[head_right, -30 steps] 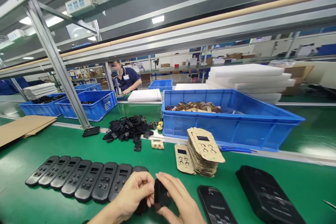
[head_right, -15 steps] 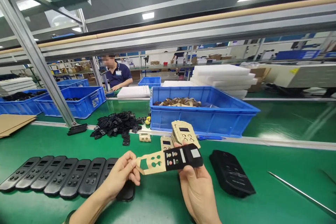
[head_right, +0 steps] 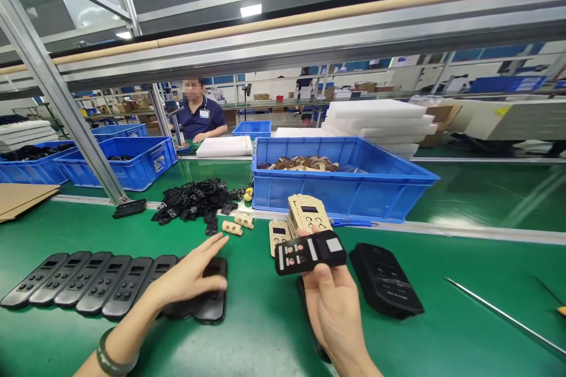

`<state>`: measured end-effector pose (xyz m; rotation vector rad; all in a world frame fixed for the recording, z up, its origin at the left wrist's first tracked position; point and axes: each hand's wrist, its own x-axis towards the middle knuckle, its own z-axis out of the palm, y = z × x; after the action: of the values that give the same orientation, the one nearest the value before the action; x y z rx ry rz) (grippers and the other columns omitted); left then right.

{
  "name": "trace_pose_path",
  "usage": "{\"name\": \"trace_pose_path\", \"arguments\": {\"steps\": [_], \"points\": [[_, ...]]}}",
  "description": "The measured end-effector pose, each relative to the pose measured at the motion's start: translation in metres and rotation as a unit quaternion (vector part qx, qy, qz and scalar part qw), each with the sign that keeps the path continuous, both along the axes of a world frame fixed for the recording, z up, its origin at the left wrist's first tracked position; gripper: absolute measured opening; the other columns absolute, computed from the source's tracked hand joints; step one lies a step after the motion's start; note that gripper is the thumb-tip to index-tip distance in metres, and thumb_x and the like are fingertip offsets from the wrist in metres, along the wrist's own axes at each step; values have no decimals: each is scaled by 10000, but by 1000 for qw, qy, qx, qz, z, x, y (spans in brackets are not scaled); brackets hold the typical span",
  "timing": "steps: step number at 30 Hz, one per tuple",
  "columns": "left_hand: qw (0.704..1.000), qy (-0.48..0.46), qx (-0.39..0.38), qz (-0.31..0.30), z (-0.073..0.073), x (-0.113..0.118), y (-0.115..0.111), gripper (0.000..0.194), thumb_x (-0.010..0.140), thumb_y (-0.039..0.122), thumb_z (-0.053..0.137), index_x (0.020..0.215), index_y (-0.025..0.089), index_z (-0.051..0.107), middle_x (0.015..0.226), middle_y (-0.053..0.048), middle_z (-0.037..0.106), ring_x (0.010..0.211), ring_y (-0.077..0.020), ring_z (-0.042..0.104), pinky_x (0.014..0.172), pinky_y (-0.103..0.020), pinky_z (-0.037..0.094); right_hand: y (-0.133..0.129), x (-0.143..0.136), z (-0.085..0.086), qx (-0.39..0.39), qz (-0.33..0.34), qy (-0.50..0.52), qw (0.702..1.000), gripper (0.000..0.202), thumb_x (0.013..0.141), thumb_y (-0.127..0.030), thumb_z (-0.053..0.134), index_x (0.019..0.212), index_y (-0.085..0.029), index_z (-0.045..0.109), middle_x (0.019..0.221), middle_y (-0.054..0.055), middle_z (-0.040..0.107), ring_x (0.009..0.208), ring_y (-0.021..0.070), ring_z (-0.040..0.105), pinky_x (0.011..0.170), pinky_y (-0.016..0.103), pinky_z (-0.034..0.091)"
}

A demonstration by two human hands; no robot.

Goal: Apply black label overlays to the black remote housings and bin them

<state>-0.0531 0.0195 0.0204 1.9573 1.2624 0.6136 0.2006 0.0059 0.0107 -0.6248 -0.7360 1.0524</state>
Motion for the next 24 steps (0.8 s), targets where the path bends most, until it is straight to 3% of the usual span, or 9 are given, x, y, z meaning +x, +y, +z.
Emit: {"name": "trace_pose_path", "arguments": {"steps": [3, 6, 8, 13, 16, 18, 20, 22, 24], "points": [[976, 201, -51, -66, 2, -10, -15, 1344, 403, 434, 856, 1474, 176, 86, 1521, -251, 27, 1382, -433, -46, 1055, -648, -17, -2, -2, -5, -17, 35, -1, 999, 489, 745, -474, 716, 1171, -260, 608, 1194, 86, 640, 1154, 265, 533, 994, 426, 411], [970, 234, 1, -60, -3, -11, -23, 1303, 443, 364, 832, 1475, 139, 68, 1476, -289, 198, 1384, -429, 68, 1044, -647, -71, -4, -6, -8, -54, 85, 22, 995, 502, 736, -519, 703, 1158, -262, 619, 1179, 76, 648, 1152, 255, 528, 917, 367, 468], [976, 198, 63, -57, -7, -7, -25, 1242, 489, 290, 793, 1478, 161, 54, 1444, -249, 262, 1377, -400, 133, 1072, -619, -32, -7, -10, -12, -96, 138, 48, 985, 498, 742, -536, 688, 1161, -276, 618, 1144, 58, 665, 1110, 235, 553, 866, 336, 493], [993, -6, 102, -65, -12, 19, -27, 1215, 560, 130, 686, 1458, 268, -120, 1476, -148, 71, 1333, -354, 269, 1036, -454, 345, -16, -19, -20, -175, 281, 83, 940, 536, 788, -605, 590, 1193, -253, 595, 1001, 69, 705, 909, 220, 630, 799, 355, 512], [985, -154, 60, -54, -17, 35, -32, 1201, 566, 114, 723, 1470, 288, -49, 1511, -99, 12, 1392, -354, 95, 1081, -454, 270, -21, -20, -19, -173, 311, 93, 930, 627, 754, -640, 597, 1266, -285, 522, 1008, 63, 691, 894, 246, 630, 816, 410, 498], [955, -292, -25, -45, -21, 44, -36, 1188, 593, 148, 747, 1468, 310, -41, 1537, -67, -36, 1400, -344, 80, 1081, -453, 259, -22, -20, -19, -170, 308, 95, 931, 664, 746, -629, 616, 1314, -326, 453, 1023, 48, 678, 883, 245, 630, 805, 412, 496], [889, -440, -127, -23, -25, 49, -40, 1131, 643, 174, 720, 1466, 318, -43, 1549, -57, -8, 1387, -313, 174, 1057, -416, 299, -22, -21, -19, -172, 309, 93, 931, 670, 765, -611, 610, 1344, -355, 391, 1028, 38, 668, 865, 234, 629, 793, 401, 494], [815, -540, -208, 21, -28, 53, -42, 1042, 651, 134, 674, 1473, 300, 57, 1535, -70, 146, 1350, -281, 280, 1014, -366, 344, -22, -23, -20, -176, 315, 89, 928, 665, 787, -599, 593, 1359, -352, 360, 1027, 36, 659, 855, 225, 624, 782, 387, 490], [772, -580, -253, 59, -27, 56, -42, 942, 605, 54, 631, 1442, 253, 248, 1443, -92, 366, 1270, -263, 400, 925, -311, 398, -21, -25, -21, -180, 324, 79, 925, 671, 798, -599, 578, 1369, -334, 344, 1019, 40, 653, 853, 219, 615, 776, 371, 484]]}}
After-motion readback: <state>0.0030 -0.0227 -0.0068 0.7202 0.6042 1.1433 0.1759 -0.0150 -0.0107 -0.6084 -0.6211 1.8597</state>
